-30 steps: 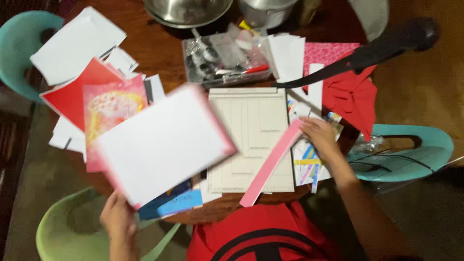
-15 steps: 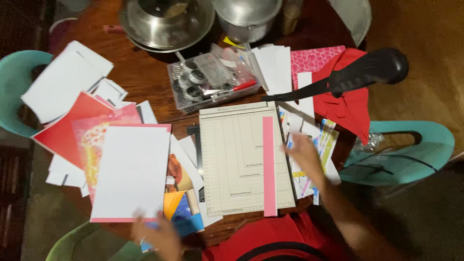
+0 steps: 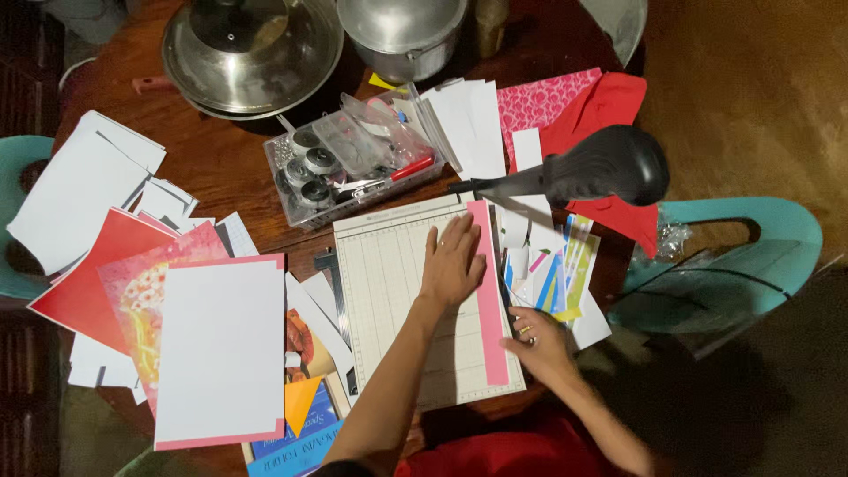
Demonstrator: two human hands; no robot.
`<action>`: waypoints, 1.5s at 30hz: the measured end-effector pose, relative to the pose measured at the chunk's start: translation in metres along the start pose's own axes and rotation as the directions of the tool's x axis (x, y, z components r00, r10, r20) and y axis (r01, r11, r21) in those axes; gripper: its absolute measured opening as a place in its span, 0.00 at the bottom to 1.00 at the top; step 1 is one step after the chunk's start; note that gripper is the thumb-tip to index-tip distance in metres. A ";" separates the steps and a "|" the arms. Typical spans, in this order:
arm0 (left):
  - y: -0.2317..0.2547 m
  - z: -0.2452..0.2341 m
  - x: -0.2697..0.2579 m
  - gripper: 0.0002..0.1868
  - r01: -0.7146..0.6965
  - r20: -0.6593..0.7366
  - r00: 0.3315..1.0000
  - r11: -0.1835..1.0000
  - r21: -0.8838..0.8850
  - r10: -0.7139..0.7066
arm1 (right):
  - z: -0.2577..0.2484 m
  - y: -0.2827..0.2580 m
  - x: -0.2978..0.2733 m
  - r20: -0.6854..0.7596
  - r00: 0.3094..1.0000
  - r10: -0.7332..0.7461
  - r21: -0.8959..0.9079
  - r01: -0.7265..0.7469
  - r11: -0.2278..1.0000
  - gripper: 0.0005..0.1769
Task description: The person cuts a pink strip of paper using a paper trimmer and folds it by hand. They then align the folded strip along the edge of a white sheet of paper and pick up a yellow triangular paper piece from the table.
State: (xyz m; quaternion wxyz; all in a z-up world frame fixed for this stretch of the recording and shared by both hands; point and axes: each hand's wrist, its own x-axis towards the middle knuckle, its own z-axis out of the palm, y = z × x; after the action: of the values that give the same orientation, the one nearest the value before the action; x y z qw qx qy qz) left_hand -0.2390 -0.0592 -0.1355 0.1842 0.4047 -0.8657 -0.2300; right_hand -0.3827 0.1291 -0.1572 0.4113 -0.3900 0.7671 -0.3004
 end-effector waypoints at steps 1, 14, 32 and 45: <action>-0.001 0.002 0.003 0.29 -0.002 -0.013 1.000 1.000 0.008 0.002 | 0.000 0.009 0.004 0.019 0.999 -0.030 0.043 0.029 0.999 0.33; 0.006 0.013 0.015 0.31 0.056 -0.047 0.998 0.993 0.106 -0.051 | 0.004 0.058 0.018 0.151 0.988 0.040 0.318 -0.087 0.944 0.15; 0.004 0.014 0.013 0.29 0.051 -0.077 0.996 0.998 0.041 -0.048 | -0.005 0.038 0.014 0.171 0.985 0.037 0.283 -0.085 0.955 0.13; -0.004 0.024 0.011 0.31 0.038 -0.089 0.995 0.999 0.036 -0.034 | -0.022 0.038 0.007 0.341 0.932 0.119 0.280 -0.221 0.934 0.13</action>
State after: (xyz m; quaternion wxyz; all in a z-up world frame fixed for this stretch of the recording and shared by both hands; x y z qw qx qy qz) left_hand -0.2555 -0.0640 -0.1559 0.2103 0.4334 -0.8534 -0.1990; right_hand -0.4176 0.1463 -0.1788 0.6113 -0.2941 0.6640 -0.3144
